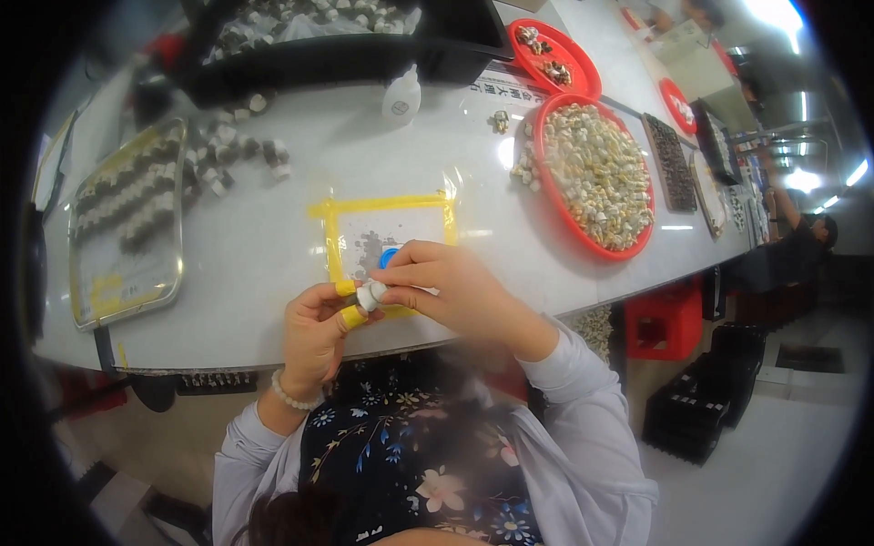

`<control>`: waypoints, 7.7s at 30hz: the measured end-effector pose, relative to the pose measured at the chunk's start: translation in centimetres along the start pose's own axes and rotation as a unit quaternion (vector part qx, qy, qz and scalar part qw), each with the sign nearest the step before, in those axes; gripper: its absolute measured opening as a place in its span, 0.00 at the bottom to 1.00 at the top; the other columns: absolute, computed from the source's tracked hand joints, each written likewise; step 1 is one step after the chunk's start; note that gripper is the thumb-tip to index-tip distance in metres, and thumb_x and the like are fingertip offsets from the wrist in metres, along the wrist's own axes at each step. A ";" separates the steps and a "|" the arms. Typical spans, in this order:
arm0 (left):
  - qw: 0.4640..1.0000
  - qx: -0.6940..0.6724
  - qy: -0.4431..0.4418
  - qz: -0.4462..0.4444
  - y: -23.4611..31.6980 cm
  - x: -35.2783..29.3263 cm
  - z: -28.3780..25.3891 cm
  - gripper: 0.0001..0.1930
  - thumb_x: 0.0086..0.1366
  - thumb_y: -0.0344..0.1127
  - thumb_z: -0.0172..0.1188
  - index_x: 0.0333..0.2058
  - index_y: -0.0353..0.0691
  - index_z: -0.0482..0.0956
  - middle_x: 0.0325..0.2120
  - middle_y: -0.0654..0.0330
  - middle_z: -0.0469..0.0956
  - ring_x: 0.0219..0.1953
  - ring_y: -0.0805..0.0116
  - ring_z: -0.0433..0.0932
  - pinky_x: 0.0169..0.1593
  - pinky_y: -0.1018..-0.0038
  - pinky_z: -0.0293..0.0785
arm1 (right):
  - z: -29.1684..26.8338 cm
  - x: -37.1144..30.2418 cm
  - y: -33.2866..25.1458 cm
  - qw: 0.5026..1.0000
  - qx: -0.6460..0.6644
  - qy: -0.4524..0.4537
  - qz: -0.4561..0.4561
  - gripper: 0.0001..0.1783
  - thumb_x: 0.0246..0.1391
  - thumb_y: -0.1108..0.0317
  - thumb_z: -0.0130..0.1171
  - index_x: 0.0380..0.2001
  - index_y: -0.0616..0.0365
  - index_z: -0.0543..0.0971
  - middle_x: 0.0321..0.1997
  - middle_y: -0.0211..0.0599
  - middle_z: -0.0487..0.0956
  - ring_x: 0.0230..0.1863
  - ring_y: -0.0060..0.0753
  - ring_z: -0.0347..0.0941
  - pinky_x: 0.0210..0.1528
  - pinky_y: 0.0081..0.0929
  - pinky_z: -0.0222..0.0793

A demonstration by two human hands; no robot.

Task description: The person assembles small white electronic or plastic components by hand on a production line, taking parts from component trays and fitting them together in an assembly jig.

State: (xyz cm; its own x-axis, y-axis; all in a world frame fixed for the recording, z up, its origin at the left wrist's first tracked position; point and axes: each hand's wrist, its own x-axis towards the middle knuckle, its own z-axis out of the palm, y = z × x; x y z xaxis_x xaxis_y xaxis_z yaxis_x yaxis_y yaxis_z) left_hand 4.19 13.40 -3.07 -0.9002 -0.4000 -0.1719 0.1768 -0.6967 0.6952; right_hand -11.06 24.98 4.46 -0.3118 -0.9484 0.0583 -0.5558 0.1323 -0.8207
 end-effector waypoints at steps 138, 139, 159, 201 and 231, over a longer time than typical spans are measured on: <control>0.794 0.449 0.260 0.317 16.7 -2.5 -11.8 0.12 0.58 0.21 0.55 0.42 0.31 0.71 0.38 0.59 0.73 0.39 0.72 0.73 0.45 0.75 0.72 | -9.8 -0.5 10.1 0.791 -0.602 0.093 0.055 0.06 0.42 0.71 0.52 0.25 0.56 0.77 0.30 0.36 0.75 0.38 0.40 0.70 0.40 0.38 0.64; 0.742 0.501 0.307 0.324 18.8 -2.9 -13.7 0.12 0.58 0.22 0.55 0.42 0.31 0.71 0.38 0.59 0.74 0.39 0.73 0.73 0.44 0.76 0.72 | -9.7 -0.6 10.5 0.784 -0.612 0.080 0.068 0.05 0.43 0.71 0.51 0.25 0.56 0.76 0.29 0.36 0.75 0.38 0.41 0.69 0.40 0.39 0.63; 0.578 0.684 0.321 0.307 21.0 0.9 -13.0 0.18 0.53 0.27 0.56 0.45 0.34 0.72 0.43 0.48 0.73 0.46 0.55 0.72 0.47 0.67 0.68 | -3.7 -2.3 2.7 0.974 -0.219 0.004 0.057 0.12 0.39 0.73 0.63 0.31 0.60 0.76 0.27 0.37 0.74 0.32 0.39 0.70 0.34 0.30 0.67; 0.998 0.031 -0.013 -0.054 3.3 0.0 -1.6 0.16 0.52 0.16 0.58 0.41 0.32 0.69 0.37 0.55 0.74 0.38 0.67 0.76 0.44 0.70 0.75 | -1.2 0.7 2.2 0.982 -0.183 -0.011 -0.054 0.13 0.44 0.73 0.60 0.36 0.61 0.77 0.32 0.40 0.74 0.31 0.41 0.72 0.34 0.30 0.69; 0.999 0.041 0.009 0.017 1.0 0.6 0.2 0.17 0.53 0.18 0.59 0.43 0.29 0.71 0.38 0.54 0.76 0.41 0.66 0.77 0.45 0.72 0.75 | -0.8 0.0 2.2 0.995 0.041 0.062 0.059 0.14 0.44 0.76 0.62 0.38 0.61 0.79 0.34 0.35 0.75 0.34 0.26 0.72 0.35 0.22 0.68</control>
State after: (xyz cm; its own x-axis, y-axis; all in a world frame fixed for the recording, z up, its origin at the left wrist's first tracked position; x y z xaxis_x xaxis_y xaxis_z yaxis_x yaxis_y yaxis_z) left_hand 3.76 12.60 -2.38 -0.8867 -0.4338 -0.1599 0.1729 -0.6320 0.7555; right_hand -12.92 25.53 3.15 -0.4661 -0.8844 0.0241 -0.4459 0.2113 -0.8698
